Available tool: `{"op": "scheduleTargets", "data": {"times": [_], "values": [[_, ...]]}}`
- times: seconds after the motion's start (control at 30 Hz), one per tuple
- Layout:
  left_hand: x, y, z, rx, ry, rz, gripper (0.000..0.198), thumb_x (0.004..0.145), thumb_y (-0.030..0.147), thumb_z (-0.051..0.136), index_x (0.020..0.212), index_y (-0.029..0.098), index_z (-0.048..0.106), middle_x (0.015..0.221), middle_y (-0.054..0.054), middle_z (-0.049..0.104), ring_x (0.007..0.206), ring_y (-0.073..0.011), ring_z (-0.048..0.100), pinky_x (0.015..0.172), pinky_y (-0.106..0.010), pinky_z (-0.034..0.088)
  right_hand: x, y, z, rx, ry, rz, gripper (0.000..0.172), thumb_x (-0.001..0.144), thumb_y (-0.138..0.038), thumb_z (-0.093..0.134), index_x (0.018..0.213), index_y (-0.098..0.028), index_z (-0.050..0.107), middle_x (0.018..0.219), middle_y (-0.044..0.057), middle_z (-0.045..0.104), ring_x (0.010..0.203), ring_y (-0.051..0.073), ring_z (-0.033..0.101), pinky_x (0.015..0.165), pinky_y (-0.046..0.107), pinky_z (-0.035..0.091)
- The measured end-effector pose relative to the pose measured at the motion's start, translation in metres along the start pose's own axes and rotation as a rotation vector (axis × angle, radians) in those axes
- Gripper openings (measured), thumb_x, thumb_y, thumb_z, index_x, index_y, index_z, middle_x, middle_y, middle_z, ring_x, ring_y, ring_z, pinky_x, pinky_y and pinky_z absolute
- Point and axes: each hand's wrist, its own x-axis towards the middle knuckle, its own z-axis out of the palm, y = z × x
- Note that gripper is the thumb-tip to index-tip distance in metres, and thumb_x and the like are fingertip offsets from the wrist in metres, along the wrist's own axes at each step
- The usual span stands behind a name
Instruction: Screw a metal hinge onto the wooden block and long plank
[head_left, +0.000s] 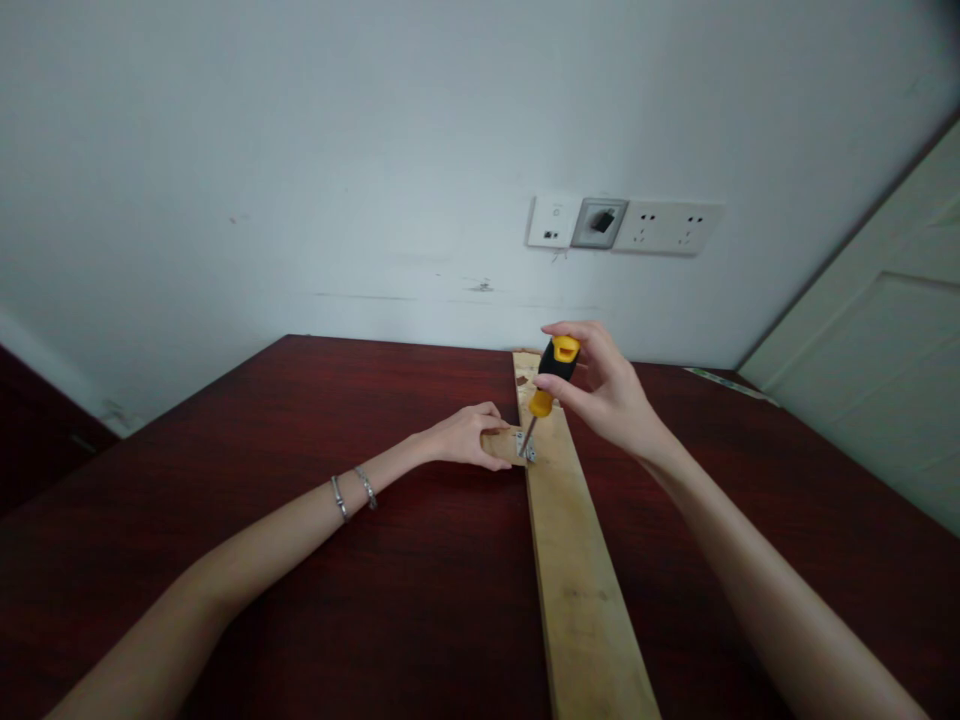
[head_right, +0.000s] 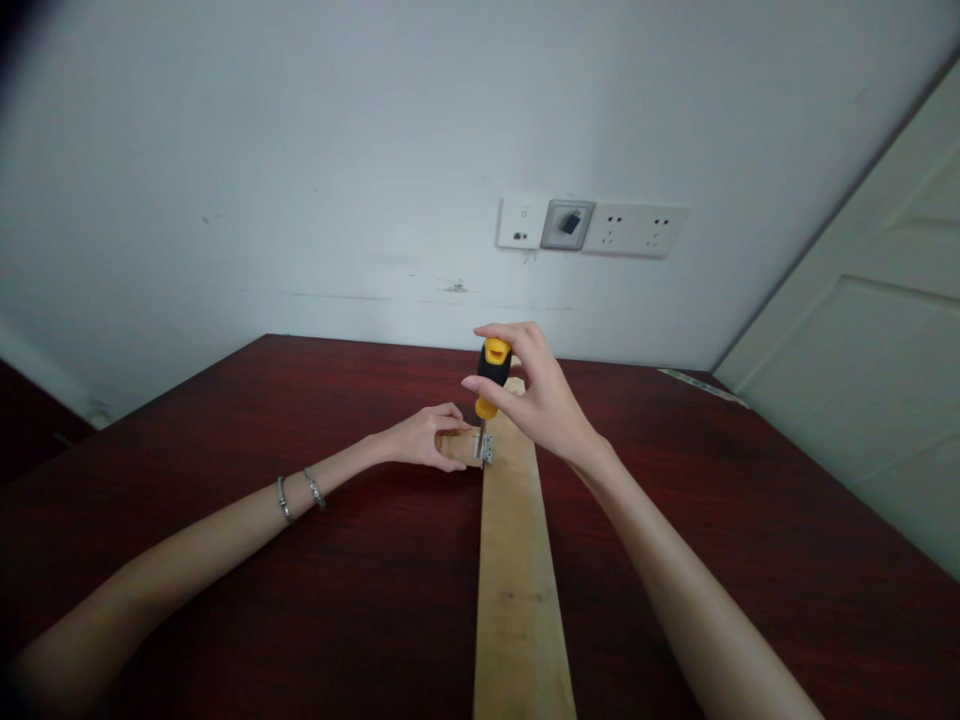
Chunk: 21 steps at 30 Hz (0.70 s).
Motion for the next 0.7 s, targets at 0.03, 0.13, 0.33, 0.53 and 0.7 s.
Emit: {"op": "scheduleTargets", "data": {"times": [0.03, 0.13, 0.33, 0.53, 0.7], "values": [[0.0000, -0.0002, 0.0001, 0.004, -0.003, 0.000, 0.057, 0.065, 0.044, 0.080, 0.113, 0.017, 0.067, 0.103, -0.007, 0.058, 0.091, -0.0199, 0.059, 0.087, -0.034, 0.048, -0.0003, -0.0009, -0.0009, 0.018, -0.042, 0.004, 0.047, 0.081, -0.032, 0.066, 0.127, -0.031, 0.053, 0.125, 0.007, 0.052, 0.112, 0.024, 0.054, 0.087, 0.040, 0.054], [0.0002, -0.0005, 0.0004, 0.006, -0.005, 0.001, 0.058, 0.065, 0.045, 0.079, 0.113, 0.016, 0.067, 0.104, -0.008, 0.058, 0.092, -0.0202, 0.059, 0.087, -0.034, 0.048, -0.0013, -0.0028, -0.0045, 0.117, -0.161, 0.031, 0.054, 0.088, -0.026, 0.057, 0.139, -0.033, 0.041, 0.136, 0.007, 0.050, 0.120, 0.023, 0.052, 0.093, 0.042, 0.052], [0.0002, 0.0021, -0.0006, -0.014, -0.001, -0.003, 0.056, 0.065, 0.042, 0.080, 0.113, 0.017, 0.067, 0.104, -0.007, 0.058, 0.091, -0.0198, 0.059, 0.087, -0.034, 0.048, -0.0004, 0.0021, -0.0013, 0.073, -0.036, 0.014, 0.052, 0.082, -0.031, 0.067, 0.131, -0.030, 0.050, 0.126, 0.006, 0.057, 0.108, 0.022, 0.059, 0.084, 0.038, 0.057], [0.0001, 0.0036, -0.0021, -0.014, -0.010, -0.005, 0.056, 0.065, 0.043, 0.080, 0.113, 0.017, 0.066, 0.104, -0.008, 0.059, 0.093, -0.0205, 0.059, 0.087, -0.035, 0.047, 0.0005, 0.0009, 0.0031, -0.010, 0.051, -0.027, 0.045, 0.075, -0.037, 0.074, 0.117, -0.029, 0.058, 0.115, 0.005, 0.058, 0.100, 0.021, 0.059, 0.076, 0.034, 0.058], [0.0003, 0.0064, -0.0032, -0.006, -0.006, -0.008, 0.054, 0.065, 0.042, 0.080, 0.111, 0.017, 0.067, 0.106, -0.008, 0.059, 0.095, -0.0214, 0.059, 0.089, -0.036, 0.048, 0.0008, -0.0009, 0.0035, -0.063, 0.086, -0.060, 0.044, 0.073, -0.037, 0.076, 0.113, -0.029, 0.058, 0.109, 0.004, 0.058, 0.097, 0.020, 0.057, 0.074, 0.033, 0.056]]}}
